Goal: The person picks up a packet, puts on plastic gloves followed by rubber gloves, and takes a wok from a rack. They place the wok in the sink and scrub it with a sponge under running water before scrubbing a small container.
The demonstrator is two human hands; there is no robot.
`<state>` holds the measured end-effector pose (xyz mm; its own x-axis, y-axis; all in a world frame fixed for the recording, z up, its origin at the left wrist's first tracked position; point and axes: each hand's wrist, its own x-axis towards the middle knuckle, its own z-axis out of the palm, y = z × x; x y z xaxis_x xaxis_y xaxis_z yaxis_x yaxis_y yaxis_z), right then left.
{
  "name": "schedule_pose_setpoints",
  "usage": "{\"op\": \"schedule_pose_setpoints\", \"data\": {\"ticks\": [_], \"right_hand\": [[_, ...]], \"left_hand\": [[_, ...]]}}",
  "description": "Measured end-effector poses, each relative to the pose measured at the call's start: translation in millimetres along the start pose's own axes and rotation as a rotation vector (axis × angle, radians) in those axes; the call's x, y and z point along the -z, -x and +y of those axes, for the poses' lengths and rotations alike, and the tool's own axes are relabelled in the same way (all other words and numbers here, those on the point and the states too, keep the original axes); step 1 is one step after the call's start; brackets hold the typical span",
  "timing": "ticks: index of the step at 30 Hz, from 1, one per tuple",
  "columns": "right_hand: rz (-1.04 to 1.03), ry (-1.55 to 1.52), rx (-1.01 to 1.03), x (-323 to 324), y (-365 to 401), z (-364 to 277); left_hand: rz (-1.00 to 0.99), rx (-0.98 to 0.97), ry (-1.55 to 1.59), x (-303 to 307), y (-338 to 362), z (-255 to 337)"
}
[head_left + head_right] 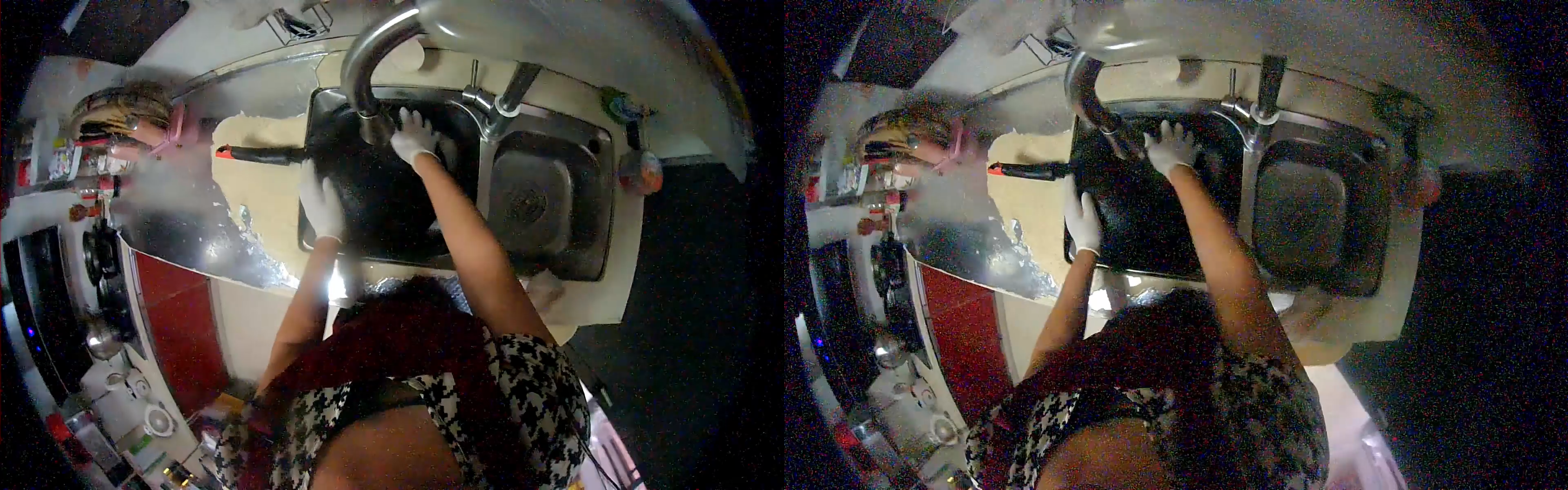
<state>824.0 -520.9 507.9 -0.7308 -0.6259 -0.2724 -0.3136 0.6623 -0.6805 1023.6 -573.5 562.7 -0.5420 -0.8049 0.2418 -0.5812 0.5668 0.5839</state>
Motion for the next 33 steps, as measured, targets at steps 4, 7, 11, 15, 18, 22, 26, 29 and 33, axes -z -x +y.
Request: {"op": "schedule_pose_setpoints", "data": {"ticks": [4, 7, 11, 15, 18, 22, 26, 29, 33], "right_hand": [[0.171, 0.000, 0.365, -28, 27, -68], [0.052, 0.039, 0.596, -14, 62, -70], [-0.032, 0.157, 1.036, 9, 111, -15], [-0.040, 0.212, 0.980, 21, 114, 56], [0.010, 0.479, 0.752, 53, 77, 75], [0.269, 0.879, 0.707, 108, 3, 35], [0.120, 1.160, 0.476, 150, -33, -1], [0.176, 1.138, 0.444, 128, -71, 55], [0.100, 1.232, 0.282, 131, -56, 36]], "left_hand": [[0.102, 0.162, 0.152, -9, 4, -9], [0.079, 0.197, 0.151, -8, 1, -15], [0.085, 0.212, 0.149, -12, 0, -24], [0.105, 0.198, 0.108, -13, 2, -32], [0.124, 0.178, 0.092, -8, 0, -27], [0.089, 0.225, 0.098, -6, -3, -27], [0.056, 0.109, 0.027, -10, -6, -46], [0.004, 0.120, 0.010, -4, -2, -56], [-0.003, 0.166, 0.067, 0, 0, -62]]}}
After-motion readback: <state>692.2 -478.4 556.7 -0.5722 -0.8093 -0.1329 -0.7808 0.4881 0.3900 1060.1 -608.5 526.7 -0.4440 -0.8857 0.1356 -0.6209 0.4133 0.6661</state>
